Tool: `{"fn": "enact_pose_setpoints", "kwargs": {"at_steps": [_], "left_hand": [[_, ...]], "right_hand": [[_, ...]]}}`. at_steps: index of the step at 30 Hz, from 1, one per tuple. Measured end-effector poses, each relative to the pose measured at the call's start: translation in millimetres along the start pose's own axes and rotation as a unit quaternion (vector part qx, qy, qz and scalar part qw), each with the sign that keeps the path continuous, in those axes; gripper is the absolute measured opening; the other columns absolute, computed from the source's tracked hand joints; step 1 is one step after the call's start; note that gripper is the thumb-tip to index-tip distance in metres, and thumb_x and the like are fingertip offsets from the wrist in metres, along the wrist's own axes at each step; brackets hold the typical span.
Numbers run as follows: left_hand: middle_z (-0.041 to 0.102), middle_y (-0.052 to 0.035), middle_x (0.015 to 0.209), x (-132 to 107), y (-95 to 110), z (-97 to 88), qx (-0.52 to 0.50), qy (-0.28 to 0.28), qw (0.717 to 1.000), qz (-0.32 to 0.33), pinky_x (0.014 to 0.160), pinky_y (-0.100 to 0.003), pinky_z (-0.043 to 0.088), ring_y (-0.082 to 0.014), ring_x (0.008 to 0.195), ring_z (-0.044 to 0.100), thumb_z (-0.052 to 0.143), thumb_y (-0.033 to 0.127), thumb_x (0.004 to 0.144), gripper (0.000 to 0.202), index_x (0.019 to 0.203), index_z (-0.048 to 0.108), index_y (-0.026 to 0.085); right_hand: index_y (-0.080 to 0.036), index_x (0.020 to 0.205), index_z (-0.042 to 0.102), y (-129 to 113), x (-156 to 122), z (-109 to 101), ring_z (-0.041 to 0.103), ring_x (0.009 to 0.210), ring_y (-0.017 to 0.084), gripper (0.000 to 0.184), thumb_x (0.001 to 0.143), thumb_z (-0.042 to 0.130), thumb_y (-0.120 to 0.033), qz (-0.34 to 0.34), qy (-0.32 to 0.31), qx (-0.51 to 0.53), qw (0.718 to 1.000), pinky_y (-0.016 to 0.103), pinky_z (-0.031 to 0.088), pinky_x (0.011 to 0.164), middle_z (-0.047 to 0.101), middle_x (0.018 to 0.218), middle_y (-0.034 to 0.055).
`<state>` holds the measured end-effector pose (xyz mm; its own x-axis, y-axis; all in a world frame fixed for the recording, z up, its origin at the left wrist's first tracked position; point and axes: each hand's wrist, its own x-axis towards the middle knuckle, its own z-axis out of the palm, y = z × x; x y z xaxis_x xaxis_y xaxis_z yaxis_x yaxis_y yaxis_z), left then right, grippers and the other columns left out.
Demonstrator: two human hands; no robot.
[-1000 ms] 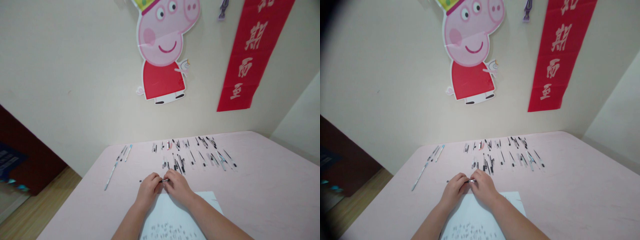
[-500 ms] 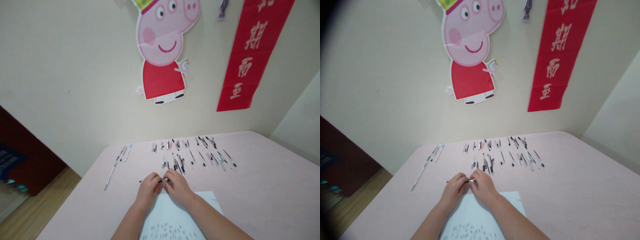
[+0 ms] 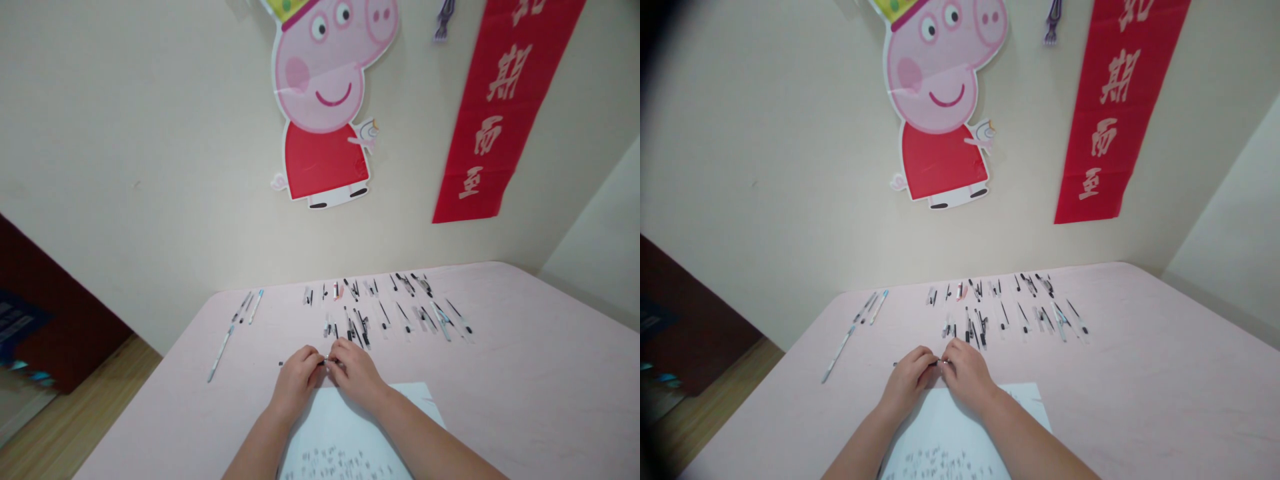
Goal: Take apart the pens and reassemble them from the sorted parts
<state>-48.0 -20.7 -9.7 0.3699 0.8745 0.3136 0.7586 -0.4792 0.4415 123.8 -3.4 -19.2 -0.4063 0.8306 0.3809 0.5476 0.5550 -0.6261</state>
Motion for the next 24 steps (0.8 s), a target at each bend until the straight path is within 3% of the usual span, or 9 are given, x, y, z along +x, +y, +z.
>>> {"fn": "enact_pose_setpoints", "kwargs": {"at_steps": [5,10,14,19,24], "left_hand": [[0.062,-0.0046,0.091,-0.4,-0.8,0.2,0.006,-0.001,1.0,0.002,0.072,-0.026,0.046,-0.0167,0.082,0.058,0.045,0.015,0.086,0.021,0.092,0.064,0.021],[0.061,-0.0046,0.092,-1.7,-2.1,1.6,0.006,-0.004,1.0,0.002,0.072,-0.026,0.045,-0.0168,0.083,0.058,0.045,0.012,0.086,0.021,0.092,0.064,0.02],[0.062,-0.0052,0.092,-1.7,-2.7,2.7,0.012,-0.003,1.0,0.001,0.073,-0.026,0.046,-0.0171,0.083,0.058,0.045,0.011,0.086,0.021,0.091,0.064,0.019],[0.062,-0.0053,0.092,-1.1,-5.5,3.1,0.018,0.001,1.0,0.003,0.073,-0.027,0.046,-0.0177,0.083,0.058,0.047,0.016,0.088,0.018,0.094,0.064,0.02],[0.062,-0.0067,0.092,-1.5,-9.9,2.5,0.032,0.008,0.999,-0.002,0.073,-0.029,0.048,-0.0188,0.084,0.059,0.045,0.019,0.09,0.022,0.101,0.064,0.019]], "right_hand": [[-0.019,0.084,0.057,0.5,0.3,1.4,0.052,0.082,0.015,0.013,0.077,0.059,-0.008,0.006,0.004,0.016,1.0,0.026,0.039,0.073,0.056,0.087,0.0011],[-0.019,0.085,0.059,0.4,0.6,0.8,0.053,0.083,0.016,0.002,0.084,0.057,-0.018,0.021,-0.005,0.003,1.0,0.027,0.039,0.074,0.057,0.088,0.0022],[-0.017,0.076,0.06,0.5,0.1,-0.6,0.052,0.08,0.015,0.02,0.091,0.046,-0.019,0.005,-0.015,-0.019,1.0,0.027,0.039,0.073,0.056,0.084,0.0029],[-0.018,0.08,0.059,-0.3,-0.5,-1.1,0.052,0.081,0.015,0.008,0.083,0.055,-0.012,0.008,0.001,0.008,1.0,0.026,0.039,0.072,0.056,0.086,0.0017],[-0.019,0.081,0.058,-0.9,0.5,-1.8,0.053,0.083,0.015,0.012,0.079,0.056,-0.007,0.019,0.022,0.018,0.999,0.026,0.04,0.073,0.056,0.087,0.0018]]}}
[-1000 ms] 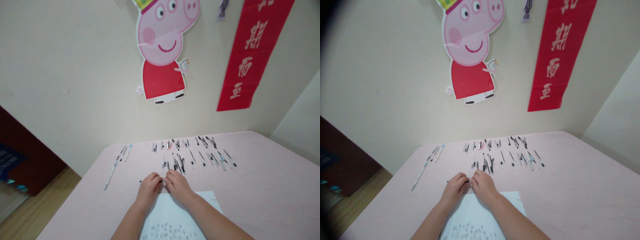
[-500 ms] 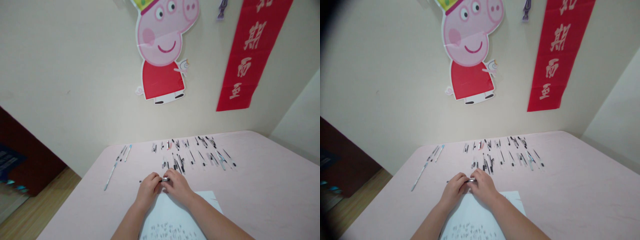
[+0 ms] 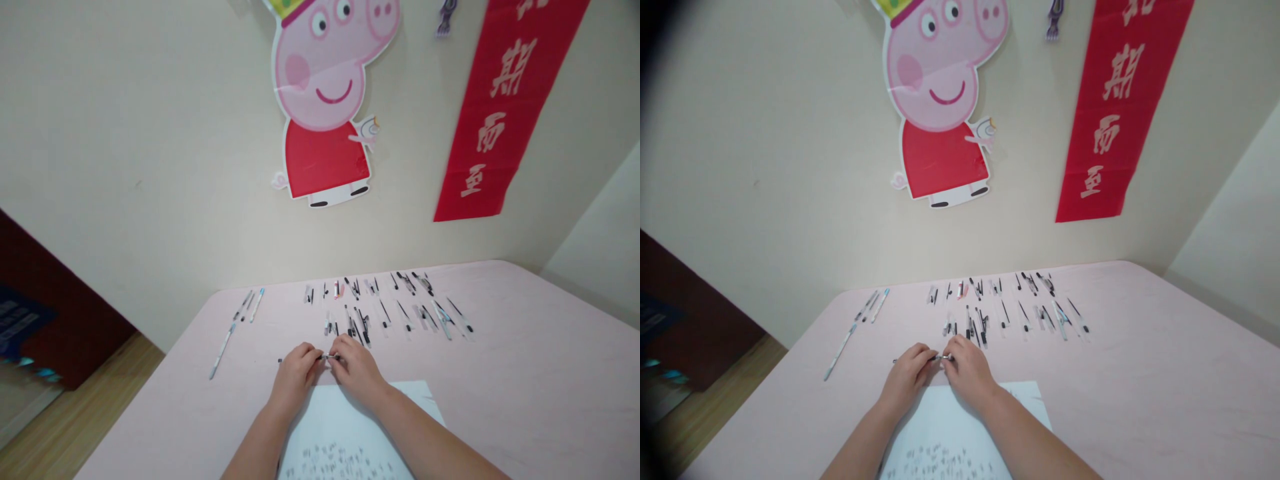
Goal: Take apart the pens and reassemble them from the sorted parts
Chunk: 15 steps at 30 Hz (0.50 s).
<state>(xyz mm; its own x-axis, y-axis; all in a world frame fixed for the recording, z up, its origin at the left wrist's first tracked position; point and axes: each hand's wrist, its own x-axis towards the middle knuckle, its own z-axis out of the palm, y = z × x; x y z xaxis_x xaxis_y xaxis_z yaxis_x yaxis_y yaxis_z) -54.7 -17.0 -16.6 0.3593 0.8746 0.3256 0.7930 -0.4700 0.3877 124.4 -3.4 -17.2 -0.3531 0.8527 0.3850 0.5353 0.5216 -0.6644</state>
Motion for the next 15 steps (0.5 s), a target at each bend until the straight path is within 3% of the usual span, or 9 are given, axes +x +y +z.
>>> {"fn": "enact_pose_setpoints", "kwargs": {"at_steps": [6,15], "left_hand": [[0.063,-0.0078,0.092,0.1,-4.1,0.6,0.008,0.027,1.0,-0.007,0.075,-0.032,0.05,-0.0201,0.084,0.06,0.045,0.021,0.089,0.022,0.1,0.064,0.018],[0.062,-0.009,0.093,1.3,-4.0,0.1,0.006,0.034,0.999,-0.016,0.077,-0.036,0.05,-0.0213,0.087,0.059,0.042,0.02,0.089,0.025,0.101,0.063,0.018]], "right_hand": [[-0.019,0.081,0.059,2.9,0.7,0.6,0.054,0.085,0.017,0.012,0.078,0.057,-0.008,0.032,0.009,-0.034,0.999,0.027,0.04,0.075,0.058,0.089,0.0027],[-0.02,0.08,0.062,-1.4,-0.8,0.1,0.055,0.083,0.015,0.007,0.077,0.061,-0.013,0.032,-0.05,-0.068,0.996,0.025,0.04,0.072,0.058,0.089,0.0016]]}}
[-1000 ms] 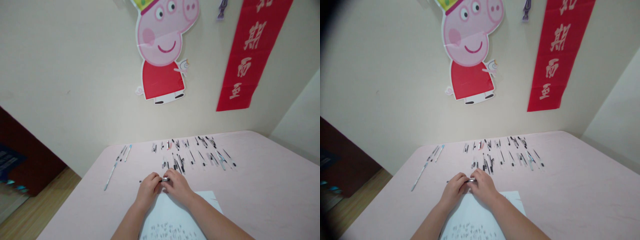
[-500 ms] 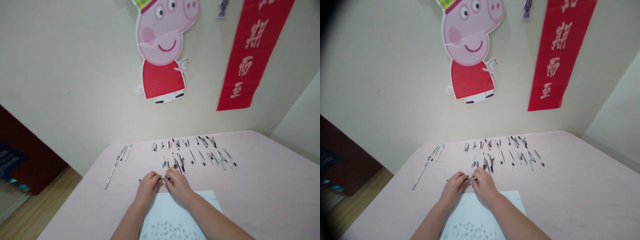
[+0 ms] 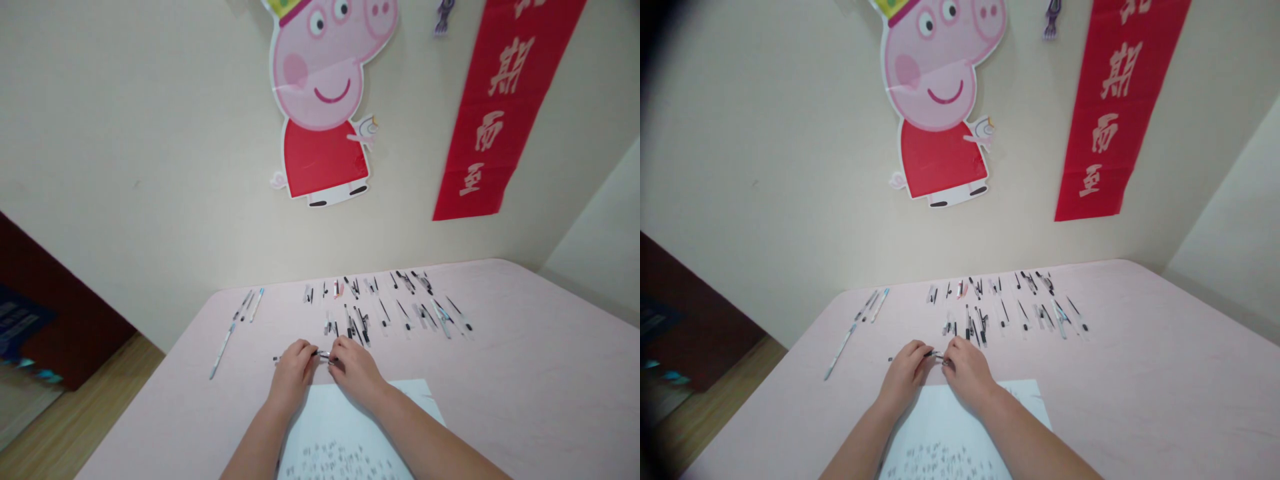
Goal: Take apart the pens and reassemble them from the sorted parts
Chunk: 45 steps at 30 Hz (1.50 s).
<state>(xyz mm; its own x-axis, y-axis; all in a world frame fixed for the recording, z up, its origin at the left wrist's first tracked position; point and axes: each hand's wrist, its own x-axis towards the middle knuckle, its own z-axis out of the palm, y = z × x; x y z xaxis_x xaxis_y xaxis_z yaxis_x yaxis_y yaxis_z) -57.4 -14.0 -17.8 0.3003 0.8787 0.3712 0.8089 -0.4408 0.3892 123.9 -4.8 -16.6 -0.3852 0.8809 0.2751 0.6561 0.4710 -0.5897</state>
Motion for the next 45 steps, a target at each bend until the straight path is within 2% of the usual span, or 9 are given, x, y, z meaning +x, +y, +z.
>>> {"fn": "enact_pose_setpoints", "kwargs": {"at_steps": [7,13,21,25,29,33,36,45], "left_hand": [[0.061,-0.0095,0.095,-1.6,-3.2,3.1,-0.007,-0.004,1.0,-0.004,0.078,-0.037,0.049,-0.0216,0.089,0.057,0.041,0.014,0.088,0.026,0.103,0.062,0.017],[0.061,-0.0085,0.094,-2.0,-3.2,2.6,-0.007,-0.002,1.0,-0.004,0.078,-0.036,0.049,-0.0211,0.088,0.058,0.043,0.012,0.086,0.025,0.101,0.062,0.018],[0.062,-0.0074,0.092,-1.9,0.7,0.8,0.003,0.005,1.0,0.013,0.075,-0.033,0.049,-0.0205,0.085,0.058,0.048,0.01,0.083,0.022,0.096,0.064,0.018],[0.062,-0.0071,0.091,-1.1,6.0,-0.9,0.014,-0.006,0.999,0.035,0.074,-0.032,0.047,-0.0201,0.085,0.058,0.05,0.013,0.085,0.019,0.095,0.065,0.019],[0.062,-0.0071,0.09,-1.5,9.1,-1.0,0.015,-0.009,0.999,0.051,0.072,-0.032,0.047,-0.0199,0.083,0.058,0.052,0.024,0.088,0.015,0.094,0.065,0.019],[0.062,-0.0074,0.093,-2.8,6.2,-0.5,0.021,-0.005,0.999,0.042,0.074,-0.033,0.047,-0.0202,0.086,0.058,0.048,0.017,0.087,0.019,0.096,0.064,0.019],[0.062,-0.0078,0.093,-2.9,-0.2,-0.7,0.029,0.014,0.999,0.025,0.076,-0.035,0.047,-0.021,0.087,0.057,0.047,0.012,0.085,0.021,0.095,0.064,0.018],[0.062,-0.0075,0.089,-3.3,-21.2,-13.1,0.092,0.135,0.984,-0.073,0.079,-0.039,0.045,-0.0241,0.087,0.056,0.051,0.007,0.076,0.021,0.087,0.065,0.019]], "right_hand": [[-0.02,0.08,0.064,0.7,0.2,1.6,0.056,0.084,0.016,0.005,0.077,0.062,-0.016,0.008,-0.013,-0.006,1.0,0.026,0.04,0.072,0.059,0.091,0.0017],[-0.02,0.078,0.064,2.6,0.3,3.9,0.056,0.083,0.017,0.007,0.076,0.063,-0.013,-0.004,0.003,-0.002,1.0,0.027,0.041,0.072,0.059,0.09,0.002],[-0.019,0.087,0.06,-0.3,0.3,-0.3,0.055,0.082,0.017,0.012,0.077,0.063,-0.013,0.012,0.04,0.01,0.999,0.028,0.041,0.072,0.058,0.089,0.0025],[-0.02,0.091,0.064,-1.4,0.3,-1.0,0.055,0.087,0.017,0.014,0.079,0.061,-0.013,-0.008,0.036,0.024,0.999,0.027,0.042,0.076,0.058,0.094,0.0029],[-0.021,0.086,0.068,-1.6,0.3,-0.7,0.054,0.085,0.015,0.013,0.082,0.058,-0.014,-0.025,0.022,0.02,0.999,0.026,0.041,0.075,0.058,0.092,0.0023],[-0.02,0.08,0.069,-1.0,0.6,-0.2,0.055,0.083,0.015,0.015,0.084,0.056,-0.014,-0.025,0.023,0.014,0.999,0.026,0.042,0.073,0.059,0.088,0.0026],[-0.02,0.08,0.069,0.2,0.7,0.1,0.055,0.083,0.016,0.014,0.084,0.056,-0.014,-0.018,0.033,0.014,0.999,0.027,0.042,0.074,0.06,0.088,0.003],[-0.02,0.08,0.066,9.4,2.0,-0.5,0.057,0.085,0.017,0.013,0.08,0.057,-0.01,0.025,0.053,-0.01,0.998,0.027,0.043,0.073,0.06,0.09,0.0034]]}}
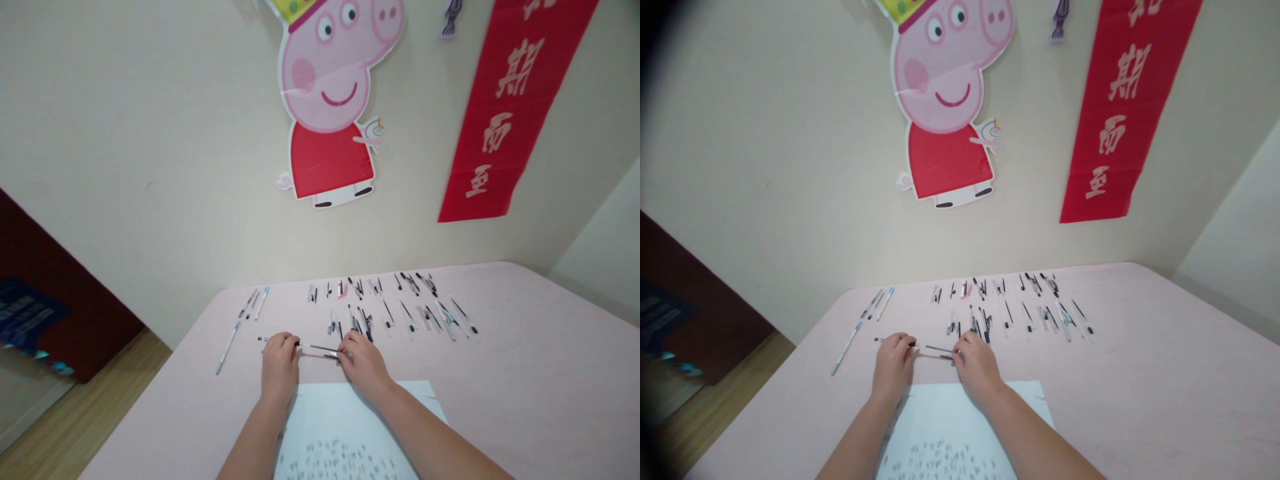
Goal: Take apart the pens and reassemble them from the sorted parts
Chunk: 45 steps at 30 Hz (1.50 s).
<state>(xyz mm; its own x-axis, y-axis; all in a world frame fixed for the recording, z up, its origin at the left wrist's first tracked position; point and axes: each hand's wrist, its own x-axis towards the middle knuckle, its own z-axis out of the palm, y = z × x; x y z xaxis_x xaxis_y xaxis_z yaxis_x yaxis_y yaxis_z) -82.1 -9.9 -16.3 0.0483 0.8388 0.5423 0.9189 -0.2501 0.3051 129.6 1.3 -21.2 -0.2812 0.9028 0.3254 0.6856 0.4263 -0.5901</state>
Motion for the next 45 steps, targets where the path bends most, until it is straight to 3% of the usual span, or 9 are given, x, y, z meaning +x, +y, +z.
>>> {"fn": "enact_pose_setpoints", "kwargs": {"at_steps": [7,11,17,22,28,34,39,42,45], "left_hand": [[0.064,-0.0089,0.088,2.5,-17.7,-9.8,0.04,0.01,0.998,-0.049,0.078,-0.04,0.046,-0.0257,0.085,0.057,0.049,0.008,0.075,0.023,0.087,0.067,0.018],[0.064,-0.0079,0.092,2.6,-16.7,-8.2,0.026,0.001,0.999,-0.029,0.078,-0.039,0.047,-0.0242,0.086,0.057,0.051,0.011,0.076,0.023,0.091,0.067,0.019],[0.063,-0.008,0.094,4.0,11.3,-7.3,-0.004,-0.044,0.995,0.092,0.077,-0.036,0.047,-0.0217,0.087,0.058,0.045,0.006,0.081,0.031,0.098,0.068,0.02],[0.066,-0.0052,0.091,0.5,43.3,-6.6,-0.023,-0.144,0.973,0.178,0.075,-0.033,0.048,-0.0199,0.084,0.06,0.051,0.009,0.084,0.027,0.1,0.067,0.023],[0.069,-0.0056,0.089,-4.6,58.1,6.1,-0.04,-0.186,0.957,0.219,0.076,-0.034,0.048,-0.0213,0.085,0.062,0.058,0.015,0.084,0.014,0.092,0.068,0.021],[0.068,-0.0049,0.091,-4.5,56.5,5.5,-0.036,-0.22,0.957,0.184,0.077,-0.034,0.047,-0.0215,0.089,0.06,0.054,0.007,0.081,0.017,0.084,0.065,0.02],[0.06,-0.0042,0.106,-2.7,66.5,-1.8,-0.023,-0.269,0.96,0.077,0.08,-0.03,0.045,-0.0192,0.094,0.057,0.058,0.017,0.081,0.016,0.096,0.06,0.021],[0.054,-0.0057,0.112,-4.4,76.4,-1.3,-0.017,-0.271,0.962,0.001,0.081,-0.029,0.044,-0.0192,0.095,0.056,0.059,0.024,0.079,0.028,0.106,0.053,0.019],[0.051,-0.0079,0.116,-7.6,82.8,3.0,-0.015,-0.264,0.964,-0.028,0.085,-0.029,0.043,-0.0203,0.099,0.054,0.058,0.024,0.077,0.038,0.113,0.049,0.017]], "right_hand": [[-0.02,0.079,0.066,1.7,0.0,-0.3,0.057,0.085,0.018,0.013,0.082,0.056,-0.011,0.01,0.003,-0.011,1.0,0.029,0.043,0.073,0.06,0.089,0.004],[-0.02,0.078,0.066,2.9,0.0,0.4,0.057,0.085,0.018,0.013,0.082,0.056,-0.012,0.017,0.005,-0.018,1.0,0.029,0.044,0.073,0.06,0.089,0.0041],[-0.021,0.077,0.068,2.7,0.9,0.4,0.057,0.084,0.019,0.018,0.084,0.054,-0.013,0.019,0.003,-0.039,0.999,0.028,0.044,0.071,0.061,0.088,0.0046],[-0.021,0.078,0.067,2.7,0.9,0.9,0.058,0.084,0.019,0.016,0.083,0.054,-0.013,0.016,0.003,-0.05,0.999,0.029,0.044,0.072,0.061,0.088,0.0049],[-0.021,0.077,0.067,1.9,0.2,1.4,0.058,0.082,0.018,0.017,0.083,0.054,-0.013,0.011,0.002,-0.053,0.999,0.027,0.044,0.07,0.061,0.088,0.0051],[-0.02,0.078,0.067,1.1,0.4,0.9,0.057,0.082,0.018,0.019,0.084,0.051,-0.013,0.013,-0.006,-0.058,0.998,0.027,0.043,0.071,0.061,0.089,0.0051],[-0.02,0.083,0.069,0.1,1.1,-0.8,0.056,0.086,0.016,0.02,0.087,0.05,-0.017,0.012,-0.042,-0.055,0.998,0.025,0.04,0.073,0.061,0.09,0.0042],[-0.021,0.083,0.069,-1.6,0.7,-1.7,0.056,0.085,0.016,0.021,0.088,0.048,-0.018,0.008,-0.061,-0.057,0.996,0.025,0.039,0.074,0.061,0.088,0.0038],[-0.02,0.082,0.069,-3.4,0.3,-2.0,0.056,0.084,0.016,0.023,0.089,0.047,-0.019,0.009,-0.072,-0.069,0.995,0.025,0.038,0.073,0.061,0.087,0.0041]]}}
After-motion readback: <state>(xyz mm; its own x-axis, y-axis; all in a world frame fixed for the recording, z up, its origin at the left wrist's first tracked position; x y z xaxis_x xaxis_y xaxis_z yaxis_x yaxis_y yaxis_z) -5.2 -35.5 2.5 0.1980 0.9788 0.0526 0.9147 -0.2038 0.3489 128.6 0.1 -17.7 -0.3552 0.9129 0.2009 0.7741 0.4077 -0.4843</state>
